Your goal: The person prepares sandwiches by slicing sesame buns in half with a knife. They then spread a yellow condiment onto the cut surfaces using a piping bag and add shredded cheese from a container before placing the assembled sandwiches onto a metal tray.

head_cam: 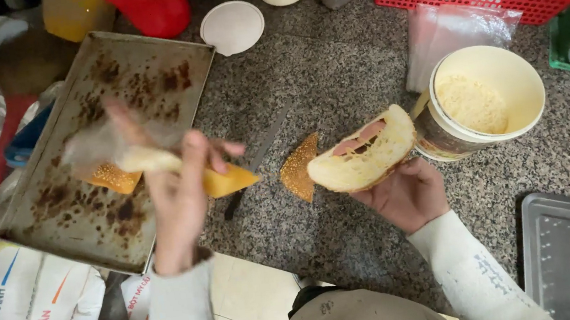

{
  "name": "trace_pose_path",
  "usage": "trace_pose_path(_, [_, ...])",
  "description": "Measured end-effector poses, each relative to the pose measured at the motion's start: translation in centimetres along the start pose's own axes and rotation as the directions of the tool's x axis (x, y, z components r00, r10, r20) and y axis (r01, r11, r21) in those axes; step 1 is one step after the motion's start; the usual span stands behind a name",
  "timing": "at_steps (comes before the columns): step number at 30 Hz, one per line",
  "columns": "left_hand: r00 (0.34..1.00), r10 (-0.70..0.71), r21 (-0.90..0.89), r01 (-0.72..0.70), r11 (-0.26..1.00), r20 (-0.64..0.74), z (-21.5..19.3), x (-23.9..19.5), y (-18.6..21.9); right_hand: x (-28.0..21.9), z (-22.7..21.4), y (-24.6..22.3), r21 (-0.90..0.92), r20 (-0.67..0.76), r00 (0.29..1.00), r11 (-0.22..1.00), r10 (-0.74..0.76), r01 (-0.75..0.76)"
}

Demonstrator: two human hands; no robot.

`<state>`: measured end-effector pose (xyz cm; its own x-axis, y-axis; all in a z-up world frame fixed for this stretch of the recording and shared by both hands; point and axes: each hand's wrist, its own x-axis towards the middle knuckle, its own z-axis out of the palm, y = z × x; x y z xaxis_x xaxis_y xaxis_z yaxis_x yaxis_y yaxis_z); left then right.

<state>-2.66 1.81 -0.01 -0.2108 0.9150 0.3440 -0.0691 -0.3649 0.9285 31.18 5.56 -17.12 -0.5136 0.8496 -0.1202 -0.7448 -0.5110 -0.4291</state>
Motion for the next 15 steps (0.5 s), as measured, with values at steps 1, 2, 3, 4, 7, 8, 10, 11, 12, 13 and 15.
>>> trace_pose_path(1, [0.995,-0.100,0.059,0.098,0.993,0.026,-0.5,0.9,0.0,-0.1,-0.4,0.1,-0.007,-0.078,0.997,1.000,0.010,-0.010])
trace_pose_path(2, [0.994,-0.100,0.056,0.098,0.994,0.036,-1.6,1.1,-3.1,-0.5,0.1,0.2,-0.006,-0.081,0.997,1.000,0.000,0.000])
trace_pose_path(3, [0.932,-0.361,0.369,0.333,0.868,0.008,-2.8,1.4,-6.3,-0.8,0.6,0.4,0.009,-0.107,0.994,1.000,-0.004,0.005])
trace_pose_path(4, [0.812,-0.575,0.628,0.500,0.597,-0.101,-3.8,1.8,-9.6,-1.2,1.1,0.7,0.024,-0.135,0.991,1.000,-0.009,0.012])
trace_pose_path(7, [0.722,-0.682,0.948,0.284,0.143,-0.114,-5.7,2.2,-19.0,-1.3,1.5,1.9,-0.018,-0.364,0.931,1.000,0.004,-0.011])
trace_pose_path(8, [0.722,-0.684,0.952,0.270,0.147,-0.100,-6.5,2.4,-20.9,-1.4,2.3,2.2,-0.015,-0.371,0.929,1.000,-0.008,0.003])
trace_pose_path(10, [0.673,-0.724,0.957,0.284,0.061,-0.153,-8.0,3.2,-24.7,-1.4,3.9,2.8,0.012,-0.480,0.877,1.000,0.014,-0.009])
trace_pose_path(11, [0.674,-0.726,0.963,0.263,0.065,-0.135,-9.8,3.0,-27.6,-1.3,4.5,3.0,0.017,-0.487,0.873,1.000,-0.002,0.011])
trace_pose_path(12, [0.660,-0.737,0.963,0.266,0.047,-0.146,-11.3,2.7,-30.7,-1.4,5.0,3.2,0.052,-0.498,0.867,0.998,0.002,0.028])
trace_pose_path(13, [0.647,-0.747,0.963,0.268,0.030,-0.157,-12.8,2.6,-33.8,-1.5,5.5,3.3,0.087,-0.508,0.861,0.995,0.006,0.045])
trace_pose_path(15, [0.678,-0.718,0.976,0.219,-0.007,-0.157,-11.1,2.2,-28.8,-1.4,5.9,4.1,0.114,-0.535,0.845,0.991,0.000,0.073])
